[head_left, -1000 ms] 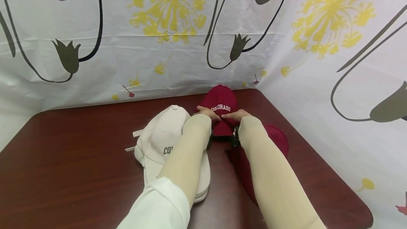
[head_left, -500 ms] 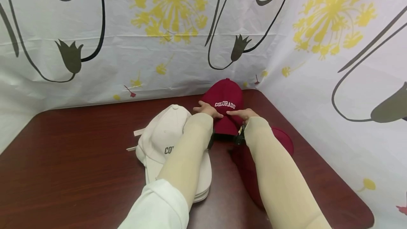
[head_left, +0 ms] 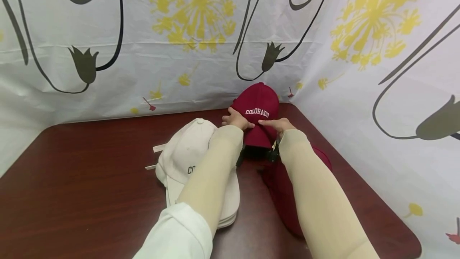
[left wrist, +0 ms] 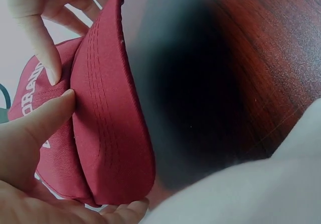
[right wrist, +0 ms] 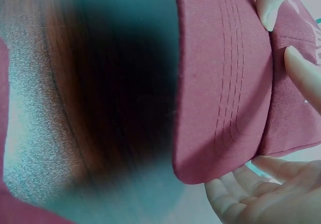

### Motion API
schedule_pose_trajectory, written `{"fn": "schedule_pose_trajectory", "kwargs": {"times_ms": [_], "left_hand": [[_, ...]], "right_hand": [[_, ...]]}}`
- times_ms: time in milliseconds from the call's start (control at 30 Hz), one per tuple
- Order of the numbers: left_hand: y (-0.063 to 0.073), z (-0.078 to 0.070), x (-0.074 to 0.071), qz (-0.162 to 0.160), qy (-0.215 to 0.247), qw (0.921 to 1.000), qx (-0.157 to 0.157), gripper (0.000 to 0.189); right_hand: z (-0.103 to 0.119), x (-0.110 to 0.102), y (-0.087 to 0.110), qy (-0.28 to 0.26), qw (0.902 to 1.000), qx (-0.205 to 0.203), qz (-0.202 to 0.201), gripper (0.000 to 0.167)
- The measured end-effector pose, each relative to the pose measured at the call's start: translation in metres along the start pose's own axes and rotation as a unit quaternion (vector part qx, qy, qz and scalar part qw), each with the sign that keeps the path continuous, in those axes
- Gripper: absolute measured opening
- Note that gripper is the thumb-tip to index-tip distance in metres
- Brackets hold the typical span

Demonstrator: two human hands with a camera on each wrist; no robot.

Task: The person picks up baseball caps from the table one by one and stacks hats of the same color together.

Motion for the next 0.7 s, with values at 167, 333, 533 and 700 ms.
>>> {"fn": "schedule_pose_trajectory", "kwargs": {"times_ms": [167, 333, 533, 700], "left_hand": [[0.002, 0.000, -0.003, -0.005, 0.008, 0.9999, 0.010, 0.096], [0.004, 0.001, -0.005, -0.009, 0.011, 0.9998, 0.015, 0.094], [0.008, -0.001, -0.009, -0.016, 0.016, 0.9995, 0.022, 0.094], [0.010, -0.003, -0.015, -0.020, 0.023, 0.9992, 0.027, 0.094]], "right_hand": [[0.001, -0.001, 0.002, 0.006, 1.0000, -0.005, -0.005, 0.089], [0.002, 0.001, 0.004, -0.026, 0.9997, -0.001, -0.003, 0.087], [0.006, 0.000, 0.011, -0.060, 0.9982, 0.000, -0.003, 0.085], [0.012, -0.002, 0.019, -0.064, 0.9979, -0.011, -0.007, 0.082]]}}
Point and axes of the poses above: each hand's wrist, its own y-axis away from the middle knuckle, its own x-axis out of the palm, z = x × y, the point moved 3 cm from there along -y, towards the middle knuckle, and after that the axes turned 10 degrees about -z, right-handed, at the moved point
